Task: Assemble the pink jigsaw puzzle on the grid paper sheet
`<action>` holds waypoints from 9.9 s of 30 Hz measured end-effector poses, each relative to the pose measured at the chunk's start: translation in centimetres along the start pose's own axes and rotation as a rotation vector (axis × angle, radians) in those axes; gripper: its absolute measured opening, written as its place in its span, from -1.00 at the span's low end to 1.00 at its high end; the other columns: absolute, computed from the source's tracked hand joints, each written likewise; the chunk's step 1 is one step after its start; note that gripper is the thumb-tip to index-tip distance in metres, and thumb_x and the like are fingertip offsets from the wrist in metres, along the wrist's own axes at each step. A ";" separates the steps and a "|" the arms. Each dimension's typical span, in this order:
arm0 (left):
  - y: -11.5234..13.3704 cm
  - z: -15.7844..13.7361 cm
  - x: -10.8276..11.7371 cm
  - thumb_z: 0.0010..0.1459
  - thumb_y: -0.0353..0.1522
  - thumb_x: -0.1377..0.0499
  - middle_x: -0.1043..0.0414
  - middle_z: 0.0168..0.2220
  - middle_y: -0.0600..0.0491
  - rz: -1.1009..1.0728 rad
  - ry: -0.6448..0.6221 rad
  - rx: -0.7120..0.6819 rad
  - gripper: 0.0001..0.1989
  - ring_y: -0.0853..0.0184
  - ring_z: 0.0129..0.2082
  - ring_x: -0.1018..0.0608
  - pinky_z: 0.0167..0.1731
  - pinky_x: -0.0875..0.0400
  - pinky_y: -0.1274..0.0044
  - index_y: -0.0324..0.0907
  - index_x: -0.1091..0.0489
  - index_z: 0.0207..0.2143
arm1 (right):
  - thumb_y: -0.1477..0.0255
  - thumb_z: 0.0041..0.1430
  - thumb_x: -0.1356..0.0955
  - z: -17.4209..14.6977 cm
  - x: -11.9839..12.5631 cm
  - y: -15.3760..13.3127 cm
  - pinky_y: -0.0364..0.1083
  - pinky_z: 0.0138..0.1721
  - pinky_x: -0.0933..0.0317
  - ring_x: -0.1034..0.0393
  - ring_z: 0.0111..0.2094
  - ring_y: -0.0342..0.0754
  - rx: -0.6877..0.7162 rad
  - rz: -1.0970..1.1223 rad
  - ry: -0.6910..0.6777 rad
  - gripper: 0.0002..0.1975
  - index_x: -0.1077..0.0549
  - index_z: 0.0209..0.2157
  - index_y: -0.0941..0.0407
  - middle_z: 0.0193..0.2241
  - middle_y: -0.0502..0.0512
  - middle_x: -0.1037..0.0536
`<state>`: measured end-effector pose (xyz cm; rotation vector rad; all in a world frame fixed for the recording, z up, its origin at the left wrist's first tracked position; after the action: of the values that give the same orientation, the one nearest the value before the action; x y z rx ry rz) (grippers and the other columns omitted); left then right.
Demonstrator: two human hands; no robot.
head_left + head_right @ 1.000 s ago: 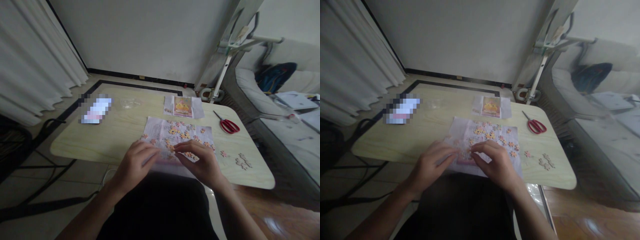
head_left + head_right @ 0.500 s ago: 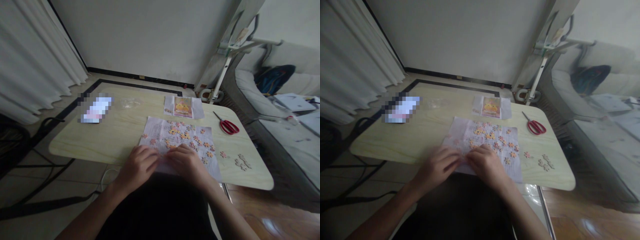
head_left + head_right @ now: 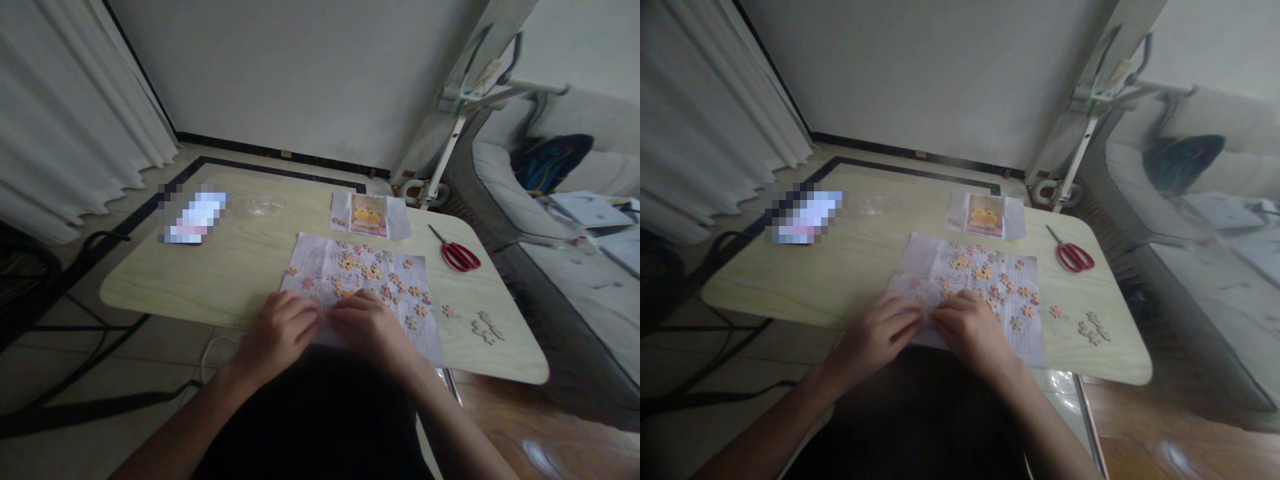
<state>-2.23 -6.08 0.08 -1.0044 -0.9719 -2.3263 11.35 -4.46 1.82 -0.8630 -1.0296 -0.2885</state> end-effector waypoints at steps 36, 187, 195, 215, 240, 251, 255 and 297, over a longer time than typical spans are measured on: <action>2.0 1.5 -1.3 0.30 -0.48 -0.09 -0.51 -0.25 0.00 -0.008 -0.085 -0.081 -0.84 0.23 -0.19 -0.45 -0.15 -0.35 0.33 -0.23 -0.48 -0.24 | 0.48 0.29 -0.30 -2.5 0.9 1.7 0.05 -0.10 -0.24 -0.28 -0.16 0.06 -0.092 -0.037 0.040 -0.81 -0.58 -0.19 0.08 -0.20 0.16 -0.49; 2.3 -0.8 -1.4 0.23 -0.52 -0.10 -0.45 -0.01 -0.06 0.046 -0.054 -0.025 -0.72 0.11 0.04 -0.40 -0.02 -0.33 0.22 -0.19 -0.45 -0.03 | 0.55 0.23 -0.34 2.0 0.2 2.6 -0.17 -0.26 -0.23 -0.40 -0.30 -0.14 -0.184 0.116 -0.174 -0.85 -0.58 -0.29 0.11 -0.31 0.05 -0.52; 2.1 -0.8 -1.7 0.22 -0.51 -0.10 -0.45 -0.03 -0.06 0.045 -0.074 -0.013 -0.69 0.11 0.02 -0.40 -0.02 -0.33 0.21 -0.18 -0.44 0.00 | 0.56 0.18 -0.34 2.8 0.1 2.8 -0.18 -0.28 -0.22 -0.45 -0.32 -0.14 -0.215 0.122 -0.258 -0.82 -0.60 -0.29 0.11 -0.35 0.03 -0.63; 2.1 -0.8 -1.6 0.22 -0.52 -0.10 -0.40 0.04 -0.11 0.072 -0.064 -0.032 -0.69 0.07 0.05 -0.38 -0.03 -0.33 0.18 -0.17 -0.46 -0.02 | 0.59 0.18 -0.33 5.7 0.3 1.0 -0.16 -0.47 -0.07 -0.42 -0.43 -0.12 -0.150 -0.182 -0.564 -0.82 -0.61 -0.29 0.18 -0.40 0.13 -0.64; 2.1 -0.9 -1.6 0.23 -0.51 -0.08 -0.46 -0.07 -0.05 0.088 -0.071 -0.032 -0.70 0.09 -0.03 -0.41 -0.06 -0.31 0.20 -0.17 -0.47 -0.03 | 0.49 0.15 -0.34 4.4 0.7 1.6 -0.19 -0.49 -0.03 -0.34 -0.48 -0.17 -0.171 -0.057 -0.428 -0.88 -0.56 -0.36 0.14 -0.45 0.06 -0.60; 1.9 -0.9 -1.7 0.24 -0.49 -0.08 -0.43 -0.06 -0.08 0.091 -0.060 -0.022 -0.74 0.08 -0.02 -0.40 -0.06 -0.33 0.18 -0.17 -0.47 -0.07 | 0.47 0.18 -0.34 3.7 0.0 2.0 -0.20 -0.41 -0.11 -0.37 -0.41 -0.16 -0.084 0.054 -0.371 -0.89 -0.54 -0.35 0.14 -0.40 0.06 -0.59; 2.0 -0.9 -1.6 0.24 -0.50 -0.07 -0.42 -0.06 -0.08 0.085 -0.060 -0.028 -0.73 0.08 -0.02 -0.40 -0.06 -0.34 0.18 -0.15 -0.47 -0.07 | 0.53 0.15 -0.34 3.4 0.2 2.2 -0.21 -0.41 -0.13 -0.36 -0.42 -0.19 -0.105 0.129 -0.353 -0.90 -0.53 -0.33 0.13 -0.41 0.01 -0.56; 4.9 2.3 0.0 0.25 -0.53 -0.16 -0.51 -0.29 0.06 -0.332 0.086 0.031 -0.89 0.32 -0.23 -0.49 -0.08 -0.37 0.38 -0.20 -0.45 -0.24 | 0.48 0.11 -0.45 -6.4 1.7 1.6 -0.14 -0.28 -0.36 -0.49 -0.33 -0.12 -0.460 0.797 0.416 -0.88 -0.56 -0.27 0.03 -0.35 -0.01 -0.62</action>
<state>1.79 -7.62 3.33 -0.7704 -1.2136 -2.5856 17.10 -7.88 0.98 -1.4819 -0.1773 -0.0121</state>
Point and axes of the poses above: each hand's wrist, its own z-axis towards the middle knuckle, its own x-axis out of the back of the hand, y = z × x, the point moved 7 cm from there along z, towards the middle knuckle
